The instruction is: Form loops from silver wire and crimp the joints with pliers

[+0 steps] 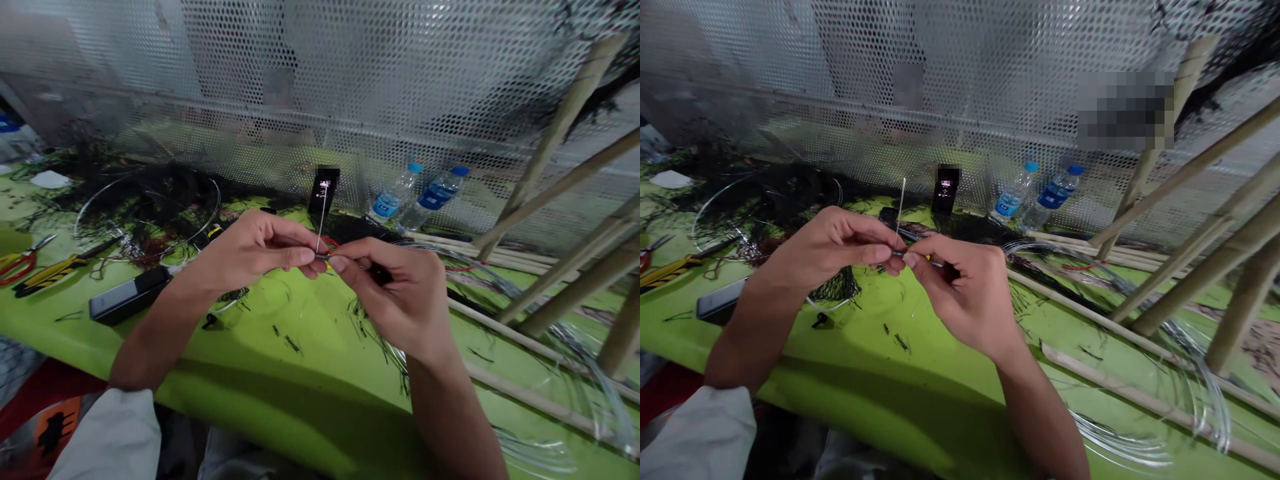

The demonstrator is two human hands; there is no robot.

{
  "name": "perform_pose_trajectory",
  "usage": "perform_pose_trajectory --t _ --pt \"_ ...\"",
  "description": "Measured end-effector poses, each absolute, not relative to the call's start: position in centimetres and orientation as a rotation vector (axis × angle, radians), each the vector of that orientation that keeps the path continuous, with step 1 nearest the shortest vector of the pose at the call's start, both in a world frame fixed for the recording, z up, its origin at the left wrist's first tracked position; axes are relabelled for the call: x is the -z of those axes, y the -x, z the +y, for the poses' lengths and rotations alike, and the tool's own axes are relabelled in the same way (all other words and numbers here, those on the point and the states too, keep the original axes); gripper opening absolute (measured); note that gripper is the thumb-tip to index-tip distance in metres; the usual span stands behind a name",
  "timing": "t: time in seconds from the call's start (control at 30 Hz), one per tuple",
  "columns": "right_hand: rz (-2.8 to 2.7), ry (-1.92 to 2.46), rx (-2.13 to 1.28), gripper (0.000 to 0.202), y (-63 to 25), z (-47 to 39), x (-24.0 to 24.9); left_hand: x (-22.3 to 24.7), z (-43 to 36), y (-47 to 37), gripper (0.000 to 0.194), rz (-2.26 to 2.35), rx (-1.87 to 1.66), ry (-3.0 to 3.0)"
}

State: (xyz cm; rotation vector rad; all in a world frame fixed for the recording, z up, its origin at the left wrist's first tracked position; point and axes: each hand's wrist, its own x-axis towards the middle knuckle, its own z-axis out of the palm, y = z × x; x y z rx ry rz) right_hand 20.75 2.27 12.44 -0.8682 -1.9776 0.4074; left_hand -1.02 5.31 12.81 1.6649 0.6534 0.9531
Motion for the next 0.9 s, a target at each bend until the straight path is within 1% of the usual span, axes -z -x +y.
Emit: perform_pose_trajectory --t 0.17,0.23,0.33,0.4,0.47,0.53,0.57,0.63,0.7,0.8,0.9 --pt "-1.884 0.892 -0.52 0.009 -20.6 2.1 -12.3 -12.3 5.0 0.6 0.016 0.661 -1.179 -1.824" --pt "-1.837 0.89 -0.552 0.009 -20.7 2.0 -12.2 -11.7 5.4 0.6 0.017 0.598 -1.327 -2.038" --pt "-1.792 0.901 -0.553 0.012 -20.8 2.3 -12.2 -10.8 6.4 0.6 0.022 0.38 -1.679 -2.491" --pt "-1.817 0.919 -0.524 0.012 -21.0 2.5 -12.2 -10.4 6.9 0.7 0.024 0.315 -1.783 -2.676" --pt "-1.886 0.916 -0.476 0.011 -21.2 2.8 -12.2 -10.6 7.0 1.0 0.02 0.382 -1.605 -2.611" --pt "-1.968 0.88 -0.431 0.012 -21.4 3.0 -12.3 -11.0 6.9 1.3 0.013 0.444 -1.263 -2.282" --pt "-2.008 0.854 -0.411 0.012 -21.5 3.0 -12.3 -11.3 6.8 1.4 0.015 0.456 -1.102 -2.085" --pt "-2.074 0.804 -0.379 0.012 -21.5 3.0 -12.4 -11.7 6.9 1.6 0.026 0.472 -0.857 -1.775" --pt "-2.129 0.77 -0.353 0.01 -21.4 2.8 -12.5 -12.0 7.1 1.7 0.036 0.471 -0.671 -1.646" --pt "-2.159 0.76 -0.345 0.011 -21.3 2.5 -12.6 -11.8 7.5 1.6 0.04 0.431 -0.5 -1.654" --pt "-2.153 0.79 -0.386 0.013 -21.2 2.1 -12.8 -11.4 7.6 1.4 0.036 0.398 -0.528 -1.766"
